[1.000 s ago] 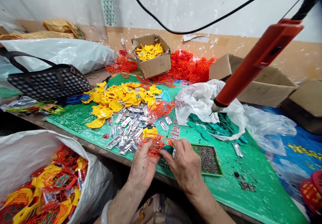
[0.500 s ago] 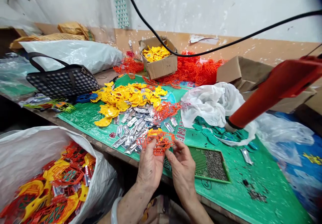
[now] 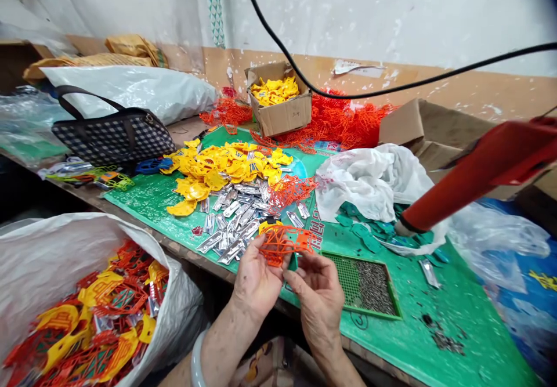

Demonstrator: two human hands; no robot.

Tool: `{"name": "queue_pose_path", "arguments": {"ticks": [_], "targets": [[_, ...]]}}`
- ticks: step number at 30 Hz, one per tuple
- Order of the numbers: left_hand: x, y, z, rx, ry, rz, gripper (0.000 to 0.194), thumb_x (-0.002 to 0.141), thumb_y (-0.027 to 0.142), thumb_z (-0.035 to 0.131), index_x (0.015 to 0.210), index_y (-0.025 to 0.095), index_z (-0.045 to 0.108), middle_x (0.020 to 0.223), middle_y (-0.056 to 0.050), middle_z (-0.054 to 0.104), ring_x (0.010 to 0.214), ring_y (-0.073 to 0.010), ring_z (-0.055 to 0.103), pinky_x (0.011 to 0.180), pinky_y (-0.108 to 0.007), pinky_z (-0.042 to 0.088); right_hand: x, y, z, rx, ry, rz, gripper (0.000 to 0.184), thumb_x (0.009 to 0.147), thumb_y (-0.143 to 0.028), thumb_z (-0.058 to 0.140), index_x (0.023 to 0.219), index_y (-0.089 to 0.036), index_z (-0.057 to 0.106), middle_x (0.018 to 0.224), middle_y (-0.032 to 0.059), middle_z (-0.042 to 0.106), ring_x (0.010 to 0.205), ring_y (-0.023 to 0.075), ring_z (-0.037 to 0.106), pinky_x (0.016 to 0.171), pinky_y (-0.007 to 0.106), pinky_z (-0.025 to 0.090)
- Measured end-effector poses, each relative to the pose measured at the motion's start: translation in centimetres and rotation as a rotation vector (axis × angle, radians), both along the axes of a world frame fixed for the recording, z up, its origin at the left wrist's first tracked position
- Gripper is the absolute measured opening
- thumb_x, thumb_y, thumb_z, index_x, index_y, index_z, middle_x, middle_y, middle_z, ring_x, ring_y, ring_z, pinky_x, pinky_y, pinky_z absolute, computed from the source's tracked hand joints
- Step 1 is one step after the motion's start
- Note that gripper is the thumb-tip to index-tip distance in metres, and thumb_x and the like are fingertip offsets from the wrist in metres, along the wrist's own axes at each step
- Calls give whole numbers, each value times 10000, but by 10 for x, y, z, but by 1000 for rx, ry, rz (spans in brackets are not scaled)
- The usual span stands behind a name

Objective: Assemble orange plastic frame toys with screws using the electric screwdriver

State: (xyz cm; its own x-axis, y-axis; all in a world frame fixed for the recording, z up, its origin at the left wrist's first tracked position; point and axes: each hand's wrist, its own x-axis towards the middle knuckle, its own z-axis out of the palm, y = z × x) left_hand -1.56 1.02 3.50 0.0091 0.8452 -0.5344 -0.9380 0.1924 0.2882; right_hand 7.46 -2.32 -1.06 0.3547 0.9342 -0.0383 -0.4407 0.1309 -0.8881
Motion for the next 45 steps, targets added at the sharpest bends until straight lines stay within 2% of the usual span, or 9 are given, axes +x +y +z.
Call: {"name": "queue_pose_path", "arguments": {"ticks": [5, 8, 12, 16, 19, 25, 28, 34, 45], "targets": [[-3, 2, -8, -33, -51, -38, 337, 985, 165, 352, 872, 102, 663, 679, -51, 734, 574, -135, 693, 544, -221, 559, 5, 5, 2, -50, -35, 166, 277, 521, -254, 883, 697, -190, 679, 845, 22, 690, 788, 174, 643, 745, 314, 534], [-3, 3, -13, -48, -65, -49, 330, 976, 164, 362, 897, 96, 675, 699, -50, 739, 606, -139, 696, 619, -237, 568, 4, 5, 2, -55, -149, 174, 226, 572, -273, 855, 697, -190, 685, 857, 26, 693, 826, 185, 631, 803, 333, 508], [0, 2, -18, -21, -67, -63, 297, 951, 152, 405, 1046, 81, 677, 760, -52, 756, 678, -163, 709, 779, -290, 571, 3, 2, 0, -3, -305, 151, 215, 625, -261, 824, 694, -189, 634, 864, 13, 651, 792, 160, 580, 736, 291, 476], [2, 1, -22, -18, -28, -68, 315, 939, 135, 426, 1156, 92, 649, 755, -45, 760, 696, -170, 720, 789, -291, 571, 5, 2, -2, 6, -373, 129, 330, 603, -286, 841, 836, -204, 621, 849, -10, 606, 763, 155, 561, 699, 282, 476], [-2, 3, -19, -8, 18, -64, 306, 959, 146, 391, 1086, 90, 664, 725, -52, 753, 653, -165, 718, 686, -274, 586, 10, -1, -1, 11, -539, 116, 414, 626, -264, 827, 964, -212, 595, 876, -7, 607, 768, 165, 570, 703, 299, 489], [-14, -3, -5, 147, 321, -20, 161, 906, 139, 519, 922, 126, 679, 850, -71, 775, 722, -185, 731, 650, -292, 606, 37, -7, 18, 339, -1010, 34, 321, 755, -152, 728, 1008, -214, 540, 952, 38, 588, 897, 208, 554, 779, 345, 480], [-11, -14, -2, 261, 423, -124, 148, 839, 180, 655, 975, 128, 686, 917, -80, 771, 783, -203, 726, 685, -303, 605, 52, -5, 30, 430, -1167, 69, 354, 782, -135, 712, 1068, -212, 519, 972, 55, 591, 926, 226, 543, 795, 365, 481], [-2, -27, -2, 317, 420, -304, 193, 814, 256, 708, 966, 136, 712, 913, -98, 768, 770, -207, 713, 681, -305, 596, 68, 2, 44, 468, -1311, 173, 417, 757, -161, 758, 1100, -195, 524, 989, 72, 599, 920, 246, 530, 783, 394, 477], [1, -32, -1, 336, 392, -330, 197, 810, 266, 714, 965, 146, 741, 928, -66, 764, 758, -174, 695, 651, -228, 548, 55, 2, 60, 476, -1407, 281, 499, 744, -141, 737, 1206, -195, 554, 998, 73, 596, 927, 255, 499, 784, 419, 440]]}}
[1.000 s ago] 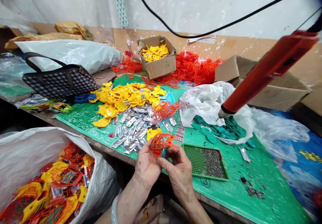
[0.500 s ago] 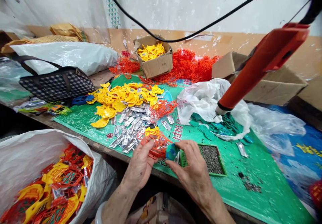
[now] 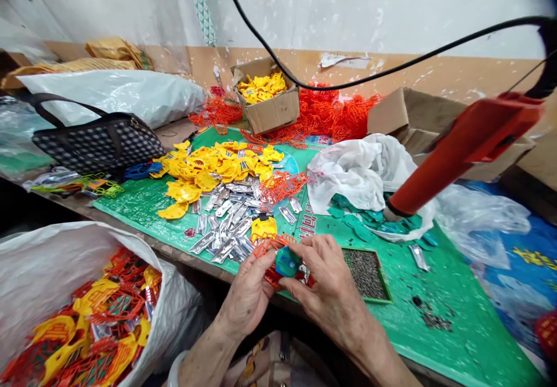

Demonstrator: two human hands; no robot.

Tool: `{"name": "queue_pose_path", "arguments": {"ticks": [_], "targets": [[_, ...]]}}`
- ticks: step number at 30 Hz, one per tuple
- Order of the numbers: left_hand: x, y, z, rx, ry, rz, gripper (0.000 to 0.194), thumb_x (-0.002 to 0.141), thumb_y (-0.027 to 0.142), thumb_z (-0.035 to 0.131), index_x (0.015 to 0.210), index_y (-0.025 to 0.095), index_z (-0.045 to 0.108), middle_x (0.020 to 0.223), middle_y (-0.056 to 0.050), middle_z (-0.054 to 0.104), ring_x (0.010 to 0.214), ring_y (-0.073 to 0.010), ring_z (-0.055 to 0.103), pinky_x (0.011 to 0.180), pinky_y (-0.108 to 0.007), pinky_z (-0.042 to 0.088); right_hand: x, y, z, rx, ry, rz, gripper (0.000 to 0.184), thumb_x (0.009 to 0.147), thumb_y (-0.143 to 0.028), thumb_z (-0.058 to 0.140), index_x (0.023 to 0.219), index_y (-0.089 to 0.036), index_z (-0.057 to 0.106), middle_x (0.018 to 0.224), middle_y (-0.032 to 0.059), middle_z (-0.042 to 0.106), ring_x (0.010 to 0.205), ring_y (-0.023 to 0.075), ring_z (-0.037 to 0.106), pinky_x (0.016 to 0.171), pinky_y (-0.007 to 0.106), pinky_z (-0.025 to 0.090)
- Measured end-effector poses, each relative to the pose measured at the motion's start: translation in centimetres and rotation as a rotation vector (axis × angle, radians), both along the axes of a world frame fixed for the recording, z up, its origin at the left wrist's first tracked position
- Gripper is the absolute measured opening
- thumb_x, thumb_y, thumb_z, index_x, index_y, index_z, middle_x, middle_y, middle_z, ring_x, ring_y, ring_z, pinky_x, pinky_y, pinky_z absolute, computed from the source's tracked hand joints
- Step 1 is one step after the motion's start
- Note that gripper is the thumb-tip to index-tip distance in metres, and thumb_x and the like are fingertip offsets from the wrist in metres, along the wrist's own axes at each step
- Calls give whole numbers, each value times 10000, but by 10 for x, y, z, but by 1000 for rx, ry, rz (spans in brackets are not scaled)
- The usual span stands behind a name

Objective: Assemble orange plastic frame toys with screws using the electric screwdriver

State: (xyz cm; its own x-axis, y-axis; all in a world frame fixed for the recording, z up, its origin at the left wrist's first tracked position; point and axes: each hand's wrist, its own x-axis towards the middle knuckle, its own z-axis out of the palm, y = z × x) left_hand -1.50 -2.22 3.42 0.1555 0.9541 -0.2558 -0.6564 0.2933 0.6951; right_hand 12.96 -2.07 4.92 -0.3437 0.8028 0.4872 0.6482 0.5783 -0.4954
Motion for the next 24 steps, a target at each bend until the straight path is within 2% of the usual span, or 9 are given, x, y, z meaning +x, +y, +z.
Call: {"name": "queue_pose_path", "arguments": {"ticks": [5, 9, 14, 18, 24], "targets": [[2, 1, -2, -23, -13, 28, 196, 789, 264, 734, 946, 147, 740, 890, -54, 763, 744, -175, 694, 671, -236, 547, -2, 0, -6, -23, 40, -46, 424, 777, -177, 715, 1179, -204, 583, 1007, 81, 599, 931, 253, 507, 776, 414, 444], [5, 0, -5, -13, -32, 21, 204, 808, 254, 710, 982, 149, 737, 947, -64, 759, 827, -199, 700, 739, -264, 554, 1, 1, -10, -65, 94, -49, 387, 765, -185, 740, 1126, -205, 603, 975, 73, 598, 913, 247, 511, 757, 401, 452], [9, -3, -8, -22, -15, 110, 232, 753, 255, 757, 958, 148, 737, 919, -69, 760, 883, -236, 700, 784, -298, 552, 1, 1, -10, -86, 121, -64, 349, 744, -176, 762, 1057, -208, 611, 951, 66, 602, 895, 244, 512, 742, 388, 455], [9, -2, -10, -22, -2, 156, 198, 729, 246, 777, 896, 145, 743, 820, -44, 748, 771, -198, 696, 729, -268, 553, 0, -3, -10, -110, 109, -80, 375, 728, -127, 762, 1055, -203, 593, 958, 63, 588, 902, 245, 505, 756, 399, 450], [7, -1, -9, 4, -18, 113, 147, 760, 223, 749, 887, 150, 753, 825, -32, 758, 734, -171, 693, 687, -234, 547, -4, -5, -13, -117, 140, -100, 380, 745, -124, 735, 1089, -193, 591, 964, 75, 557, 903, 247, 500, 742, 401, 449]]}}
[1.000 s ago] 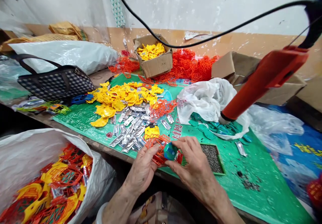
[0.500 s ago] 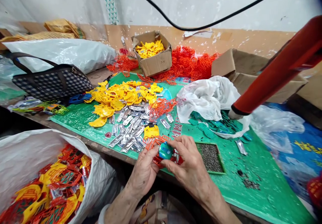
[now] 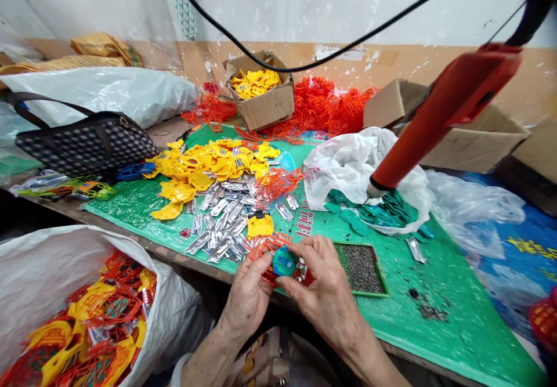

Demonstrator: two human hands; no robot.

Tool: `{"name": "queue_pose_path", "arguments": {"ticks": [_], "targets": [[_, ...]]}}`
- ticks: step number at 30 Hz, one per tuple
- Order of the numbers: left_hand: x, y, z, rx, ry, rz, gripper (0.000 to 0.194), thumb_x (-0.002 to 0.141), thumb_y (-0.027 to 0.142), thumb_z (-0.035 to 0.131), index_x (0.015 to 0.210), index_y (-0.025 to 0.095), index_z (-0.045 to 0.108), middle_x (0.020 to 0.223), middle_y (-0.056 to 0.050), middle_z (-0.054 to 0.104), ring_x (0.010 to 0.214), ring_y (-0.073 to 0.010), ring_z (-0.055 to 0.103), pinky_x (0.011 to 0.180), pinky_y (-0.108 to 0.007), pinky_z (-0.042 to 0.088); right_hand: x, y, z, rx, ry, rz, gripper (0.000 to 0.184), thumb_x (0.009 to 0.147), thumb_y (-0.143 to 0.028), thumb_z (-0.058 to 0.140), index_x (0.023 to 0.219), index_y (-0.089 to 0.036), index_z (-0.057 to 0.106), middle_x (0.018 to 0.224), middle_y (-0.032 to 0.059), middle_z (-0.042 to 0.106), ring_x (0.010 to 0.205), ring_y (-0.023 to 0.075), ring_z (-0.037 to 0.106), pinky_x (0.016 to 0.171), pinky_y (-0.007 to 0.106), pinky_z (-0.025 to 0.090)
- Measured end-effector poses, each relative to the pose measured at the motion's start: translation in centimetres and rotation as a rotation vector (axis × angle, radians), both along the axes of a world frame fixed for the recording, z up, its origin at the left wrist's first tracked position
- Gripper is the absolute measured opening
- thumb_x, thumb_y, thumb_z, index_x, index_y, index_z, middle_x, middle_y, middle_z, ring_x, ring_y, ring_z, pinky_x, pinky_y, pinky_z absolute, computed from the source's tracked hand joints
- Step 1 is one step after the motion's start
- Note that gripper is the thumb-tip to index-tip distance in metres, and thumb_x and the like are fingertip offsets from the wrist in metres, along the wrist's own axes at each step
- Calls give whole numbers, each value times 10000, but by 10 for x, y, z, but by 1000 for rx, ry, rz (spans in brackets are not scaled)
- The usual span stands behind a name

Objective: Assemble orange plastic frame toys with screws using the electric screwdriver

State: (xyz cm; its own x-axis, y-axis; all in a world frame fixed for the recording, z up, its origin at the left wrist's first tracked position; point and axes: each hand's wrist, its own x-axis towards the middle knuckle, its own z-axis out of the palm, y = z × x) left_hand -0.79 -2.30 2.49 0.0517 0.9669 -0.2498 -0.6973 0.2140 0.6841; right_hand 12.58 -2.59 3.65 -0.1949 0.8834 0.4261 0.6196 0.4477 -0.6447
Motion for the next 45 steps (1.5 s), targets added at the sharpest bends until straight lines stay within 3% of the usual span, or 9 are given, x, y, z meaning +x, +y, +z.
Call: {"name": "queue_pose_path", "arguments": {"ticks": [14, 22, 31, 38, 45], "targets": [[-1, -3, -1, 7, -43, 38, 120, 679, 191, 802, 788, 150, 778, 803, -23, 771, 703, -146, 691, 689, -198, 551, -5, -1, -3, -28, 7, -46, 378, 716, -112, 724, 1057, -218, 598, 927, 51, 568, 885, 238, 518, 756, 385, 444], [-3, -5, -8, 14, 49, 16, 280, 667, 144, 801, 943, 176, 765, 912, -42, 774, 841, -194, 692, 823, -270, 541, -10, -2, -7, -15, 58, -74, 282, 723, -97, 663, 972, -203, 582, 895, 47, 555, 860, 228, 509, 733, 376, 448], [-5, -7, -16, 41, 111, -25, 253, 726, 142, 749, 976, 178, 728, 908, -32, 748, 813, -180, 677, 847, -300, 531, -23, -11, -11, 37, 44, -99, 218, 784, -110, 611, 967, -184, 519, 1022, 102, 546, 956, 262, 510, 777, 427, 479], [-2, -10, -14, 16, 107, -57, 202, 737, 135, 733, 934, 176, 722, 888, -20, 719, 793, -149, 640, 797, -260, 519, -21, -13, -13, 4, 77, -77, 278, 769, -83, 644, 979, -176, 486, 1038, 104, 539, 962, 262, 498, 796, 451, 487], [1, -14, -13, -35, 114, -58, 279, 697, 139, 755, 971, 177, 714, 911, -29, 717, 814, -165, 643, 818, -281, 518, -13, -17, -17, -47, 204, -9, 369, 716, -52, 718, 979, -176, 492, 1046, 87, 532, 970, 233, 511, 806, 387, 496]]}}
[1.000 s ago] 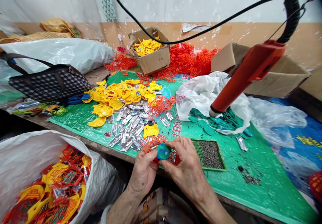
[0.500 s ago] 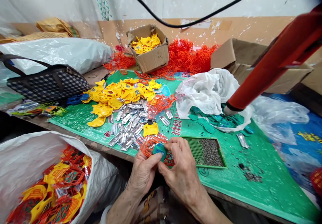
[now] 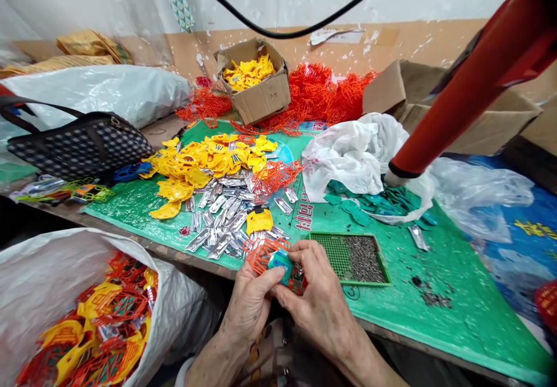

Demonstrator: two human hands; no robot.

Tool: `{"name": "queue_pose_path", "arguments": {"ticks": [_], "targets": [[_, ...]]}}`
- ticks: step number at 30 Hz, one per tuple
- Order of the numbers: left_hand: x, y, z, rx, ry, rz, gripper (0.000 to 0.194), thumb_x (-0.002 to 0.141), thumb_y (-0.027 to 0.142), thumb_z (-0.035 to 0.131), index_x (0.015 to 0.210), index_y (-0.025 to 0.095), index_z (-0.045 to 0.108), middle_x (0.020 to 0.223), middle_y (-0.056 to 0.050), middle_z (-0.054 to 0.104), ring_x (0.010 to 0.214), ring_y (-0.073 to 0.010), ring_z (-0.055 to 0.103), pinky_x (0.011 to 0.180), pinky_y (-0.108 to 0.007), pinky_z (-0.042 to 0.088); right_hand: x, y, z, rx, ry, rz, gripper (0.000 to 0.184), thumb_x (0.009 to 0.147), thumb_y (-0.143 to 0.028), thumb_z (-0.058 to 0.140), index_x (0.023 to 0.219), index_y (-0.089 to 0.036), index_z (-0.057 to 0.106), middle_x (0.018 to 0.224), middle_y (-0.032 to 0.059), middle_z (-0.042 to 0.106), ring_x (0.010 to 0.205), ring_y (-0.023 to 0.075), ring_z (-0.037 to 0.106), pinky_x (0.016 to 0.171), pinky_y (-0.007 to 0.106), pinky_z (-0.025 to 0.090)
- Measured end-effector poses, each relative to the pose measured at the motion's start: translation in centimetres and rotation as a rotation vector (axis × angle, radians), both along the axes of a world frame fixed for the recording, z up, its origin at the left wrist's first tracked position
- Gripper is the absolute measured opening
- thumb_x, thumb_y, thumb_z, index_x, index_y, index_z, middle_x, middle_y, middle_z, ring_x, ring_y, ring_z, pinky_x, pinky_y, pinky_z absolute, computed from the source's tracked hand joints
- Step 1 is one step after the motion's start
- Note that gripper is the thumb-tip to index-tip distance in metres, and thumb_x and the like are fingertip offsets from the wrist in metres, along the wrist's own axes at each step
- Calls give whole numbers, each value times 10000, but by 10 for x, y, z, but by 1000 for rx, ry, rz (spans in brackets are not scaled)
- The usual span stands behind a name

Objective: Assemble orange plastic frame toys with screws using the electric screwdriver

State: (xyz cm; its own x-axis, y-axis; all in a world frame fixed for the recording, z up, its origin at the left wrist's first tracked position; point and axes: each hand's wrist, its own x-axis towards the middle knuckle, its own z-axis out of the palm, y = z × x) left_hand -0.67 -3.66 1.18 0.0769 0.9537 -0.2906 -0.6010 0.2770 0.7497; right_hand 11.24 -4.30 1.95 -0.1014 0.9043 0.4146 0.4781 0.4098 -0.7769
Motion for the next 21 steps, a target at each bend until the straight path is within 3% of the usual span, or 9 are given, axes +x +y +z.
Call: {"name": "queue_pose_path", "arguments": {"ticks": [8, 21], "targets": [[0, -3, 0, -1, -11, -40, 223, 711, 143, 748, 930, 183, 733, 900, -28, 729, 819, -166, 647, 837, -283, 512, 1, -3, -3, 66, -20, -51, 352, 722, -56, 722, 970, -179, 505, 1003, 82, 551, 939, 241, 533, 767, 385, 505], [0, -8, -3, 54, 139, -13, 210, 733, 172, 743, 942, 180, 757, 874, -31, 753, 866, -207, 669, 866, -321, 516, 1, -8, -13, 122, -141, -127, 236, 777, -129, 666, 942, -185, 507, 945, 97, 567, 895, 266, 552, 736, 443, 525]]}}
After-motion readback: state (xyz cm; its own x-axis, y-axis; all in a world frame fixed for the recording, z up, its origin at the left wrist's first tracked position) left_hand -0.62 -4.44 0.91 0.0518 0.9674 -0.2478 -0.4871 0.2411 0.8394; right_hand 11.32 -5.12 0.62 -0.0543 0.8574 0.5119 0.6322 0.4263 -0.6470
